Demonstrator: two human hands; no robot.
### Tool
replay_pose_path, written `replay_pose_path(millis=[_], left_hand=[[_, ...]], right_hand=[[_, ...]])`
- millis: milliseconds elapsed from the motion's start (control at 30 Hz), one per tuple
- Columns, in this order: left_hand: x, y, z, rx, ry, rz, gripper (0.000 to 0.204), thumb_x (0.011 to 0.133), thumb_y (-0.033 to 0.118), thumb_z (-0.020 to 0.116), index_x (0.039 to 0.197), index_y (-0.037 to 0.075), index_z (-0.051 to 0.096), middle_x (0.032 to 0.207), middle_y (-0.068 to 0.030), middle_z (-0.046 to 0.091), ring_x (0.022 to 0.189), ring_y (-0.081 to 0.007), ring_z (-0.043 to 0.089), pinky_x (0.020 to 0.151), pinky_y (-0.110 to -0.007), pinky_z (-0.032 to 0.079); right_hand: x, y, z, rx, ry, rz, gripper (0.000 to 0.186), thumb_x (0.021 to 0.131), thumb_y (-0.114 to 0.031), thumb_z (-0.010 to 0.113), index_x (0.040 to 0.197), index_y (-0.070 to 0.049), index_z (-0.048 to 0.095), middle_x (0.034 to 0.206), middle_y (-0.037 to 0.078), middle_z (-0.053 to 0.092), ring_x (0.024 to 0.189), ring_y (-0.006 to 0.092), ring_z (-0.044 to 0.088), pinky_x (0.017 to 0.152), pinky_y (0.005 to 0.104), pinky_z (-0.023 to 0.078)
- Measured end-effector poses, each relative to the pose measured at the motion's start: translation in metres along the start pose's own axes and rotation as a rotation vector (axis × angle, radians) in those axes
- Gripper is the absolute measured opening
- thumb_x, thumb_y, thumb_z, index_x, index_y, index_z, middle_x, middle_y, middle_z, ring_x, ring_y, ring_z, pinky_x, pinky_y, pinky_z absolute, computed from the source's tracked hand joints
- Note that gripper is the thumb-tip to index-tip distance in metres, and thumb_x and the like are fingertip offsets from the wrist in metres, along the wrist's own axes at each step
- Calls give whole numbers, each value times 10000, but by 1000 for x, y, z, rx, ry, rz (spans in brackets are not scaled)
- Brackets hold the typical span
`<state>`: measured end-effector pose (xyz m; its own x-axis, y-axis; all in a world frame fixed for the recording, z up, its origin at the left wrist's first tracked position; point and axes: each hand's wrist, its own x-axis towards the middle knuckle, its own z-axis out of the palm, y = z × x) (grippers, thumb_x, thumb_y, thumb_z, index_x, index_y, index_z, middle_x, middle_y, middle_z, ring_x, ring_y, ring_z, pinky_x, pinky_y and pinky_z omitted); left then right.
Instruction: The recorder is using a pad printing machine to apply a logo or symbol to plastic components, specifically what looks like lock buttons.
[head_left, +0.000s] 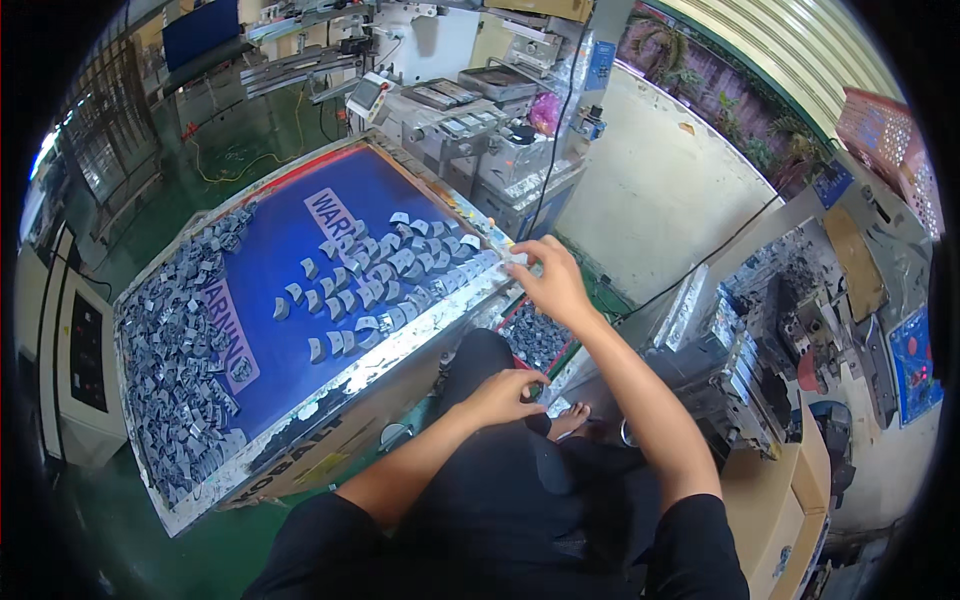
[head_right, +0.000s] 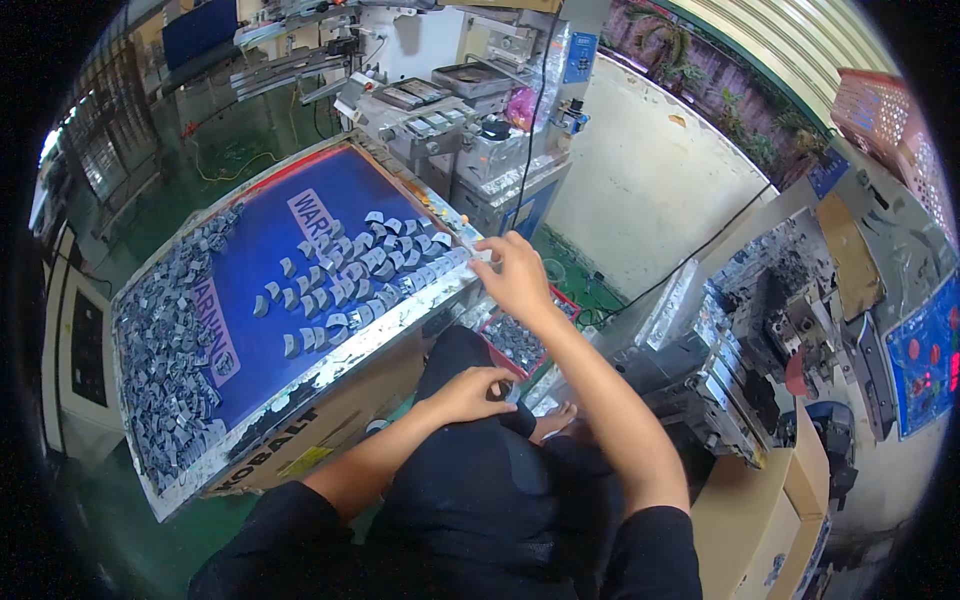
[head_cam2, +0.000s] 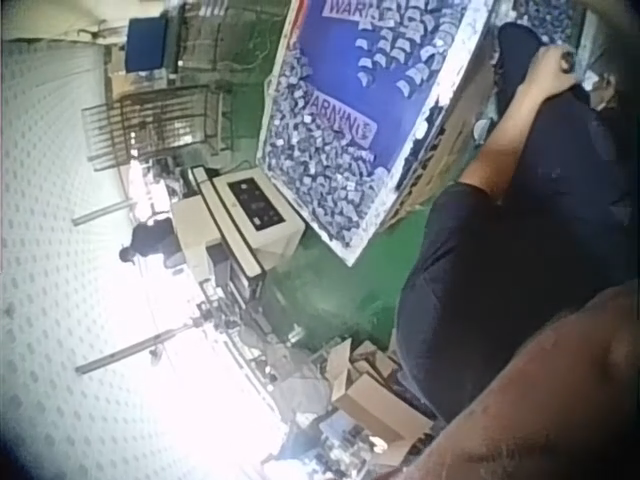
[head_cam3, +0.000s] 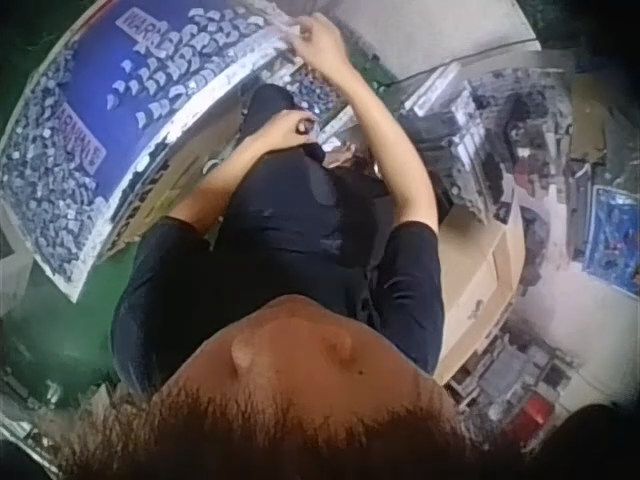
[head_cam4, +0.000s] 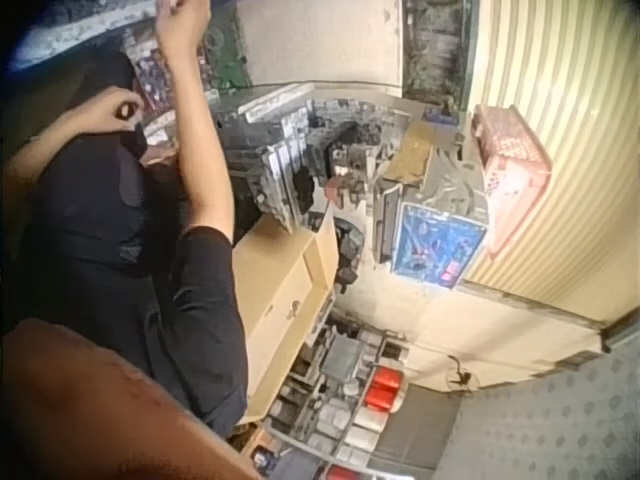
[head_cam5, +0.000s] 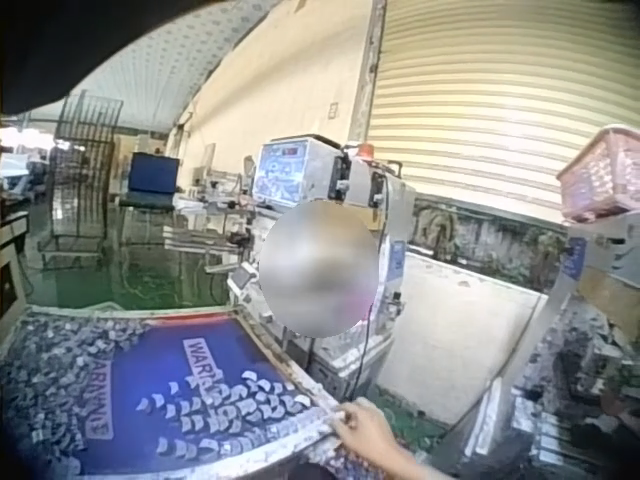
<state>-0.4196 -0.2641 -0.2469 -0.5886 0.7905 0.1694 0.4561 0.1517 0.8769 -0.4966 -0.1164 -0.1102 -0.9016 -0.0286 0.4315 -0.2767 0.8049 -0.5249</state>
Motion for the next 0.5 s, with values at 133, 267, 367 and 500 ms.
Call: replay_pose_path(millis=[133, 267, 367, 500], left_hand=[[14, 37, -9, -300, 135, -52, 469, 831, 215, 844, 1232, 30, 688, 979, -65, 709, 834, -117, 652, 713, -272, 506], [28, 89, -16, -761, 245, 8, 489, 866, 63, 814, 1309, 35, 608, 1188, -62, 716, 955, -60, 636, 707, -201, 459], [43, 127, -20, -672, 242, 223, 529, 799, 48, 866, 1274, 53, 634, 1194, -60, 717, 1011, -104, 651, 765, -244, 469], [68, 175, -12, -583, 146, 409, 564, 697, 95, 940, 1200, 58, 686, 1219, -48, 708, 1031, -110, 639, 803, -260, 470]], right_hand=[[-55, -19, -82, -25, -130, -41, 225, 870, -176, 753, 1059, -57, 725, 888, 117, 637, 826, 301, 656, 749, 406, 516], [-110, -47, -148, 27, -194, 61, 218, 910, -133, 715, 1114, -55, 707, 982, 113, 691, 802, 271, 674, 728, 385, 539], [-143, -49, -183, 87, -112, 13, 290, 915, -76, 719, 1199, -29, 681, 1069, 117, 721, 886, 195, 707, 800, 326, 565], [-178, -66, -226, 182, 3, 100, 377, 896, -95, 748, 1246, -1, 644, 1099, 140, 724, 964, 219, 728, 858, 347, 570]])
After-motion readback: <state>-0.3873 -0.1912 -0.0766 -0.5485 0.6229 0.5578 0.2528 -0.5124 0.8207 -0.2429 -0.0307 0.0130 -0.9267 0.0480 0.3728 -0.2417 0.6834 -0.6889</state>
